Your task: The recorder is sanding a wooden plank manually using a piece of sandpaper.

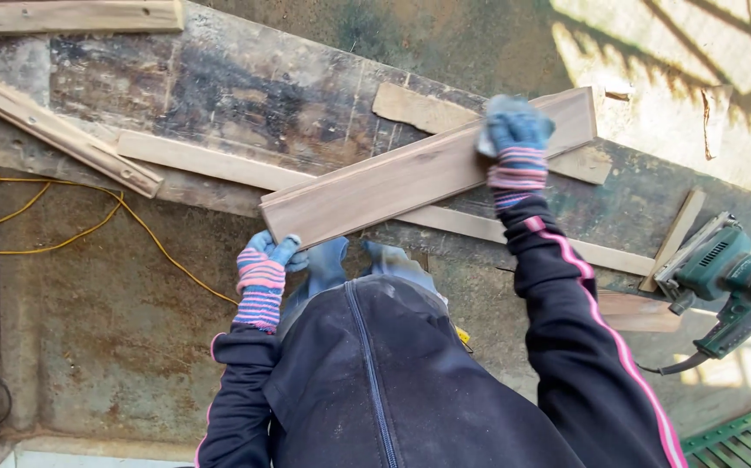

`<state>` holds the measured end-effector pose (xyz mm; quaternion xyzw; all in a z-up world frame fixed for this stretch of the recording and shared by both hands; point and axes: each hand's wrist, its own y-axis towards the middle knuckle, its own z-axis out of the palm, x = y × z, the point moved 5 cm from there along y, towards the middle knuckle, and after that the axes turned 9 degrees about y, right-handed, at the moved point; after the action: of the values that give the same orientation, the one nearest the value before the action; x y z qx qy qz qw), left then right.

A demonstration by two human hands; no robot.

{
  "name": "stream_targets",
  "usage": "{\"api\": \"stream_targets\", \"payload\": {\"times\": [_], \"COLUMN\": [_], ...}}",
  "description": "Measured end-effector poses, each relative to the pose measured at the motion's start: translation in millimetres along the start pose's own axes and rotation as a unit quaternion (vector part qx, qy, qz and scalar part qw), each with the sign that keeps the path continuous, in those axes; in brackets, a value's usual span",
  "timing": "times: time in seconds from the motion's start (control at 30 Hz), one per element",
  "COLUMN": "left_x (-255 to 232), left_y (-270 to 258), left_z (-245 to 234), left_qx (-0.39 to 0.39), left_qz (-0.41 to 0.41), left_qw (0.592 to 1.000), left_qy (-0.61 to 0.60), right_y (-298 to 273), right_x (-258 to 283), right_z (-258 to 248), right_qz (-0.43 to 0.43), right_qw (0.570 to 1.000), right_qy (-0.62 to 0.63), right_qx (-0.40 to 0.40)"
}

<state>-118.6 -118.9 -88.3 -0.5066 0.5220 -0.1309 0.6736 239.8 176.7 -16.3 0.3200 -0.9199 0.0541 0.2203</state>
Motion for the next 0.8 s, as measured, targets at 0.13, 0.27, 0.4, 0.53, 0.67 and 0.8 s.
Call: {"api": "stream_targets", "payload": {"times": [0.13,0.27,0.4,0.53,0.67,0.8], "left_x": [-6,7,1,-4,1,1], "left_y": [-1,12,7,2,12,9], "left_z": [-1,-12,-11,-8,-11,-10], "left_qx": [0.007,-0.01,-0.015,-0.034,-0.033,-0.041], "left_qz": [0.013,-0.024,-0.005,-0.023,-0.035,-0.037], "left_qw": [1.0,0.999,1.0,0.999,0.999,0.998], "left_qy": [0.016,0.022,0.011,0.013,0.015,0.017], "right_y": [0,5,-20,-7,-6,3], "right_x": [38,122,27,-35,4,112], "right_z": [19,48,66,-39,-11,83], "right_qz": [0.054,-0.052,-0.029,0.028,0.289,0.15], "right_qw": [0.994,0.998,0.987,0.998,0.949,0.925], "right_qy": [-0.09,-0.031,0.077,-0.061,0.081,-0.091], "right_qx": [-0.036,0.033,0.136,-0.012,0.093,0.337]}}
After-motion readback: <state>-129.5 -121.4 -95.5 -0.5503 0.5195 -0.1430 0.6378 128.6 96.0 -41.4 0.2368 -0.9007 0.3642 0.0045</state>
